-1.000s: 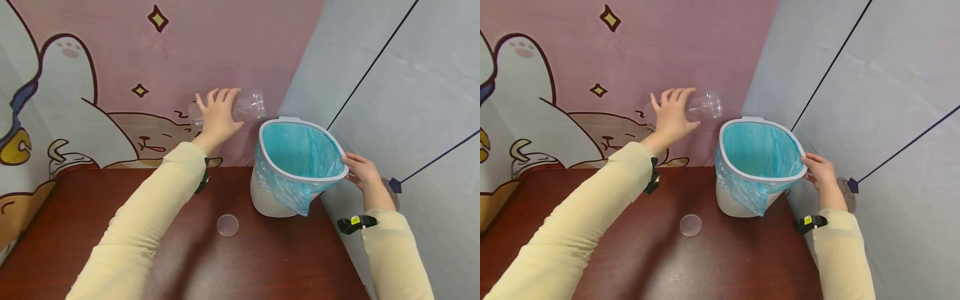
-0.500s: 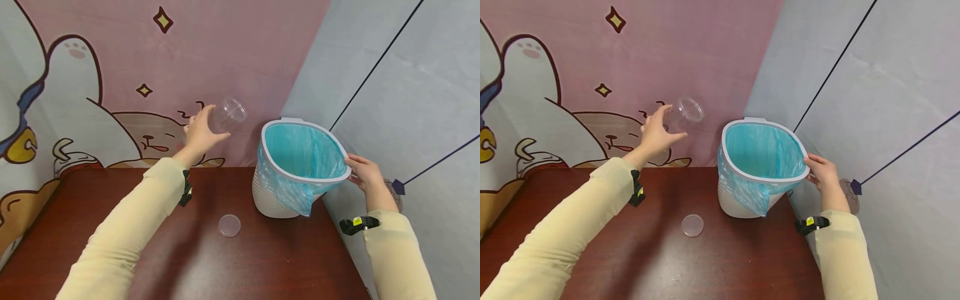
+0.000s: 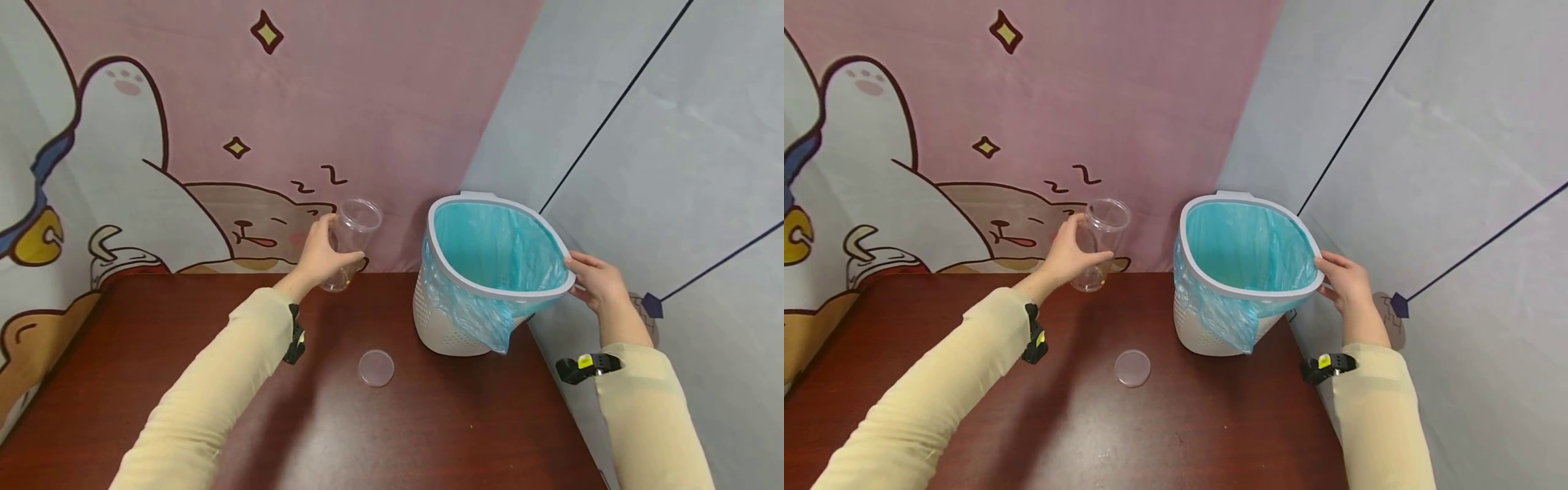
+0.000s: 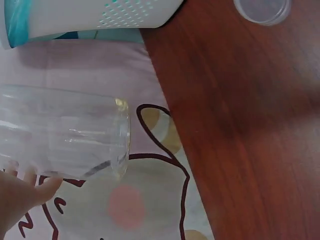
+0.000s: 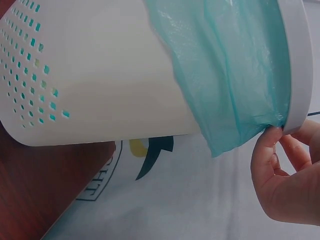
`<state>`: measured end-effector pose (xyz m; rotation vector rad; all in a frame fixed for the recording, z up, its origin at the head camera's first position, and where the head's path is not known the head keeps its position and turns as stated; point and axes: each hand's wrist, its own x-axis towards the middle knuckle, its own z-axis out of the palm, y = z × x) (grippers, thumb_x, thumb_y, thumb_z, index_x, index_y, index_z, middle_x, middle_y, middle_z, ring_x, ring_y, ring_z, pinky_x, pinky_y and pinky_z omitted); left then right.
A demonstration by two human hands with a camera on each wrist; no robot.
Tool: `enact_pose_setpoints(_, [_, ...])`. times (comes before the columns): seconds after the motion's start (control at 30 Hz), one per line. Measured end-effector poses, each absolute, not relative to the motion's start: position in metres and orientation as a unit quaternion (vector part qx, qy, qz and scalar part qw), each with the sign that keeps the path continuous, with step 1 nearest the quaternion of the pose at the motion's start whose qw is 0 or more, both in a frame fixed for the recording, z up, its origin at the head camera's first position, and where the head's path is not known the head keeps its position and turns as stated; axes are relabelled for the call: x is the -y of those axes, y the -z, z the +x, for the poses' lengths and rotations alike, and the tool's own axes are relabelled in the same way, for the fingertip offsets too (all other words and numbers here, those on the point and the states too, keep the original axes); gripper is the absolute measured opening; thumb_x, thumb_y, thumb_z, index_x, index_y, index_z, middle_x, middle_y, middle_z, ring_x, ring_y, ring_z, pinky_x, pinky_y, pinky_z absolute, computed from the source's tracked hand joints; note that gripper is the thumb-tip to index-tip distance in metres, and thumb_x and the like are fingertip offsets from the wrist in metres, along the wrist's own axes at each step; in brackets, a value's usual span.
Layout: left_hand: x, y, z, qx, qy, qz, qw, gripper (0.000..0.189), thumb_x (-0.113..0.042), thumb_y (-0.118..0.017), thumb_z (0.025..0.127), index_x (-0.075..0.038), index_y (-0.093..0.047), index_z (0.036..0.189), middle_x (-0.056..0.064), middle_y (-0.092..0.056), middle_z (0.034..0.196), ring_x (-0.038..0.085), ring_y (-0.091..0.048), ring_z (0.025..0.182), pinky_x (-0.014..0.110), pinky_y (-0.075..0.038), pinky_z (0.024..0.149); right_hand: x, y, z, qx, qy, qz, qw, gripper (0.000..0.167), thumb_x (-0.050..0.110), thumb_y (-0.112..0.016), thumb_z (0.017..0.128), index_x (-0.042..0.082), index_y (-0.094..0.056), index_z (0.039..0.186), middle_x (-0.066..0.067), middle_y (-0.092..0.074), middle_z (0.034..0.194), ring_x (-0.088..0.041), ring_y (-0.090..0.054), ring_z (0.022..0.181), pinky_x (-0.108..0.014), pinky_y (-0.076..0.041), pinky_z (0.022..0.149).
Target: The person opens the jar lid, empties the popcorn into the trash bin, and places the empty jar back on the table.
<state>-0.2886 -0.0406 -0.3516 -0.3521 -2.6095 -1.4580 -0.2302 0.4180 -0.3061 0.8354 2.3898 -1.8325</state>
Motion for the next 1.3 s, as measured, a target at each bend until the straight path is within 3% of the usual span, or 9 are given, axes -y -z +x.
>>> enact_pose_setpoints(0.33, [0.041, 0.381, -0.285, 0.849, 0.517, -0.113, 0.0, 0.083, -0.023, -0.078, 0.075, -0.004, -0.028, 0.139, 0.019, -0.039, 0.14, 0.032, -0.037, 0.132, 0.046, -0.03, 0.11, -0.417, 0.305, -0.233, -0.761, 0.59, 0.27, 0.006, 0.069, 0.041, -0.064, 0.083, 0.018, -0.039, 0.143, 0.013, -0.05, 0.095, -0.001, -0.054, 0.076, -0.016, -0.05, 0.063])
enact_pose_setpoints(0.73, [0.048, 0.427, -0.277, 0.85, 0.512, -0.103, -0.073, 0.085, -0.021, -0.076, 0.077, -0.005, -0.023, 0.143, 0.019, -0.035, 0.144, 0.037, -0.035, 0.134, 0.048, -0.033, 0.108, -0.42, 0.306, -0.238, -0.765, 0.586, 0.267, 0.008, 0.07, 0.042, -0.064, 0.083, 0.018, -0.039, 0.143, 0.014, -0.049, 0.095, -0.001, -0.054, 0.079, -0.016, -0.05, 0.063])
enact_pose_setpoints(1.3, [0.058, 0.47, -0.272, 0.833, 0.545, -0.076, -0.057, 0.081, -0.01, -0.075, 0.076, -0.002, -0.026, 0.14, 0.027, -0.037, 0.139, 0.043, -0.035, 0.132, 0.052, -0.032, 0.107, -0.421, 0.309, -0.244, -0.768, 0.584, 0.265, 0.006, 0.071, 0.044, -0.064, 0.081, 0.019, -0.039, 0.143, 0.014, -0.049, 0.096, -0.002, -0.053, 0.082, -0.016, -0.05, 0.064])
